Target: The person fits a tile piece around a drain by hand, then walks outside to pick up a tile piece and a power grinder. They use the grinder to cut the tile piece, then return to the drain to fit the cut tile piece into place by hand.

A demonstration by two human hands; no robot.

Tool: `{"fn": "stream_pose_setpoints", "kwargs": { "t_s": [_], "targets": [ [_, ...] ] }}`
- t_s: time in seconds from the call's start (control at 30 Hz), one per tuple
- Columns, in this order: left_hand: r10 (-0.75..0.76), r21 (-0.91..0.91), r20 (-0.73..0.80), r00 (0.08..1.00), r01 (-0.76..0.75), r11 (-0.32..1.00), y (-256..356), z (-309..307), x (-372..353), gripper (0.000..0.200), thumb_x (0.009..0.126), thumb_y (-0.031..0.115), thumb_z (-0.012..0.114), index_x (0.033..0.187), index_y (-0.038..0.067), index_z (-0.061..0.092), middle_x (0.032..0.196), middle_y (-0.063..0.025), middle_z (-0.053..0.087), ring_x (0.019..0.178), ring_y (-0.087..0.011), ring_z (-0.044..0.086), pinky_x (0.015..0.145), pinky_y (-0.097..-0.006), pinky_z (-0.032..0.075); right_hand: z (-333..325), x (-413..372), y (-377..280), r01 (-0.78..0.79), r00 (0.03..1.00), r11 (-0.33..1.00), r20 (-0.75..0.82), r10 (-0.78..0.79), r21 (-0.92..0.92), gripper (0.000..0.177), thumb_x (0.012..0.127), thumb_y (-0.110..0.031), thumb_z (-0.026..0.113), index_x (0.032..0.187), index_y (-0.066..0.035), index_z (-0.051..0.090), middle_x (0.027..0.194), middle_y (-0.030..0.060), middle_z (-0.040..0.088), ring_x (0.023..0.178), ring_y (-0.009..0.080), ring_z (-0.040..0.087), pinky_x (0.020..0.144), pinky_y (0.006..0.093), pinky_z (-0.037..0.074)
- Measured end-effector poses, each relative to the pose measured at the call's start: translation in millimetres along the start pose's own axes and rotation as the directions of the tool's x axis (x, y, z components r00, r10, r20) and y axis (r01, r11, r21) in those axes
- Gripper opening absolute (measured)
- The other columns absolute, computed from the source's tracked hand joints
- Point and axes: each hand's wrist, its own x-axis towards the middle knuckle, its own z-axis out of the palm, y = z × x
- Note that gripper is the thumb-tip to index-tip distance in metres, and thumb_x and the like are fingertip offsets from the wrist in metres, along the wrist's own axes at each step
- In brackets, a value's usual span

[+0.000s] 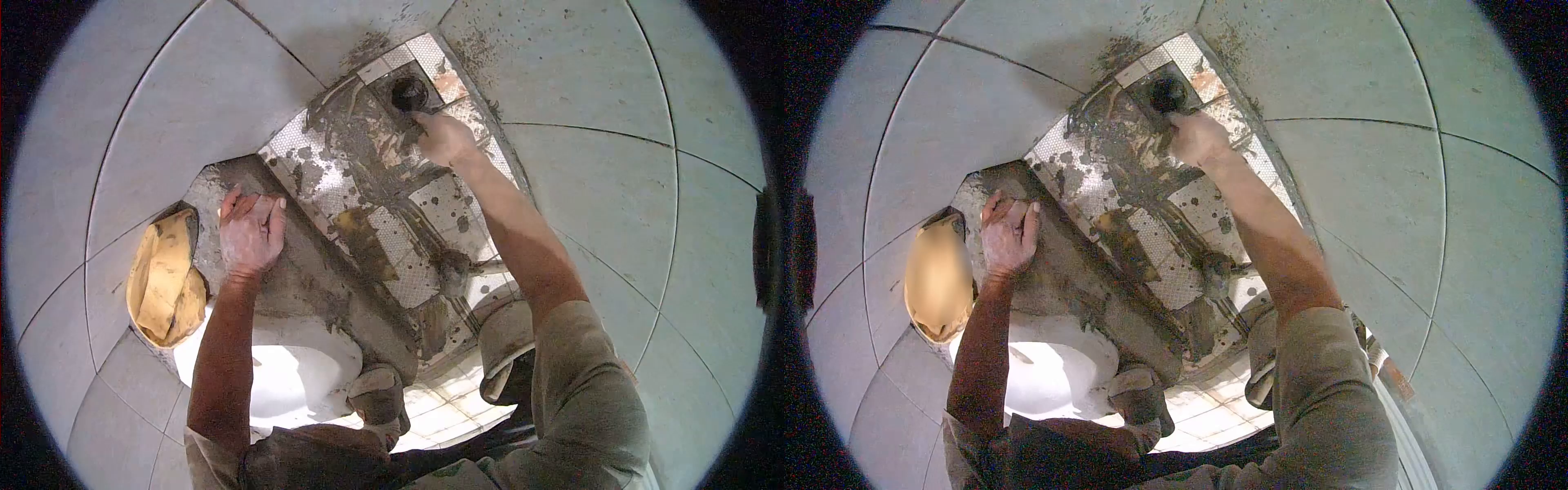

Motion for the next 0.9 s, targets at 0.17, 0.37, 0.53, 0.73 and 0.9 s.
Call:
{"fn": "stream_pose_setpoints", "kwargs": {
  "t_s": [0.17,0.37,0.53,0.73,0.9],
  "targets": [
    [0.003,0.044,0.041,0.999,-0.005,0.999,-4,2,0,0.018,0.087,0.020,0.060,0.077,0.007,0.065,0.073,-0.0102,0.065,0.075,-0.0278,0.063,0.097,-0.0442,0.041,31,27,-10,-0.011,0.999,0.998,-0.042,0.013,0.064,0.040,0.084,-0.023,0.052,0.122,-0.012,0.062,0.117,0.0137,0.066,0.108,0.0295,0.063,0.091,0.0389,0.052],
    [0.036,0.001,-0.019,0.999,-0.036,0.999,-1,-2,0,0.018,0.087,0.020,0.060,0.077,0.006,0.065,0.074,-0.0103,0.065,0.076,-0.0276,0.064,0.097,-0.0439,0.042,8,10,-30,-0.053,0.998,0.999,0.042,0.053,-0.002,0.050,0.087,-0.024,0.052,0.134,-0.007,0.049,0.113,0.0177,0.066,0.104,0.0296,0.064,0.086,0.0378,0.054],
    [0.020,0.013,-0.008,1.000,-0.020,1.000,-4,1,-1,0.019,0.089,0.019,0.058,0.076,0.006,0.064,0.072,-0.0099,0.064,0.076,-0.0281,0.062,0.098,-0.0442,0.041,-9,7,-13,-0.082,0.971,0.918,-0.178,0.161,0.387,0.057,0.084,-0.020,0.054,0.140,-0.011,0.045,0.114,0.0211,0.065,0.104,0.0334,0.064,0.090,0.0405,0.051],
    [0.010,0.024,0.033,0.999,-0.011,1.000,-4,1,-2,0.017,0.088,0.020,0.059,0.077,0.008,0.065,0.073,-0.0091,0.065,0.076,-0.0263,0.063,0.097,-0.0434,0.041,-36,39,1,-0.109,0.907,0.919,-0.341,0.248,0.378,0.061,0.082,-0.019,0.055,0.142,-0.016,0.043,0.120,0.0223,0.061,0.109,0.0358,0.061,0.095,0.0423,0.048],
    [0.018,0.016,0.041,0.999,-0.019,1.000,-3,-1,1,0.017,0.088,0.019,0.059,0.077,0.007,0.065,0.072,-0.0082,0.064,0.076,-0.0257,0.063,0.098,-0.0436,0.041,-52,55,-1,-0.221,0.911,0.873,-0.228,0.344,0.435,0.060,0.083,-0.022,0.054,0.142,-0.020,0.044,0.125,0.0214,0.059,0.115,0.0361,0.058,0.100,0.0420,0.046]
  ]
}}
